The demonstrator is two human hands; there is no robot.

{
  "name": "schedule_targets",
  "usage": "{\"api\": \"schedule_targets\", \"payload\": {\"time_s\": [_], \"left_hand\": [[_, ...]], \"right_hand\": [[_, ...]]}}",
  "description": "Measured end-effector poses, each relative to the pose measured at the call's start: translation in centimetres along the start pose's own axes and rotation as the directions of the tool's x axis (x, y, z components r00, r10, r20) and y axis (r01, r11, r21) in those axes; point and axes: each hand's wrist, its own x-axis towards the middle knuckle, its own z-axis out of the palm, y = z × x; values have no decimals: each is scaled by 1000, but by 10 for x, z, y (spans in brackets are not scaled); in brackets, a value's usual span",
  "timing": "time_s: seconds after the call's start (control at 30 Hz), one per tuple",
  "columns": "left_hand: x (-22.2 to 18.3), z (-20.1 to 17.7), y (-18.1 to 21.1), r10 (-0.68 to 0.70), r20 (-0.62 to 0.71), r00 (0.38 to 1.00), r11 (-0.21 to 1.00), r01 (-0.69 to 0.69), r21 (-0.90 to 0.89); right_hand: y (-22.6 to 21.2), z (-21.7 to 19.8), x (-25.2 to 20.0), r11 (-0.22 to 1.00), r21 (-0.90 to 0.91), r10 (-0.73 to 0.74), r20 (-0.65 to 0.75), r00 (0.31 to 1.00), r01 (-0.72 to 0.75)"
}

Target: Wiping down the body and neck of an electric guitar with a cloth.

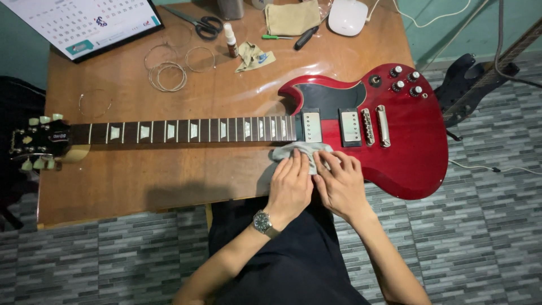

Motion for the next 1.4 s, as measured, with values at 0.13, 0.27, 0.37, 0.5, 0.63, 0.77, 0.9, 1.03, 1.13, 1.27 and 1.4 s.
{"api": "schedule_targets", "payload": {"time_s": [0.13,0.27,0.37,0.5,0.63,0.77,0.9,1.03,1.13,1.27,1.4], "left_hand": [[-13,-23,-12,151,-14,988,989,-151,7],[-23,-55,-34,134,-48,990,989,-137,-61],[-26,-48,-33,153,-92,984,987,-157,-36],[-22,-32,-8,172,-86,981,980,-179,-88],[-14,-27,-9,131,-116,985,984,-143,-104],[-17,-42,-21,63,-173,983,990,-83,-113],[-28,-62,-30,-27,-172,985,990,3,-141],[-34,-66,-37,-160,-229,960,972,114,-204],[-31,-69,-37,-190,-257,948,961,125,-248],[-27,-74,-32,-223,-280,934,948,141,-284],[-19,-78,-29,-221,-281,934,943,131,-307]], "right_hand": [[-18,-7,-6,1000,8,8,-47,999,-7],[-55,-1,-15,984,167,-47,-57,997,56],[-51,6,-27,994,113,0,-43,999,5],[-22,-4,-42,982,-65,171,-71,983,-175],[-23,-7,-29,941,-163,286,-89,954,-298],[-50,2,-2,992,27,126,4,992,-126],[-20,-10,-28,978,-44,203,17,979,-203],[12,-18,-26,942,-202,283,57,957,-267],[3,4,-9,989,-26,148,70,986,-147],[-48,10,20,992,124,16,73,997,-25],[-25,19,-7,996,86,-32,61,998,26]]}}
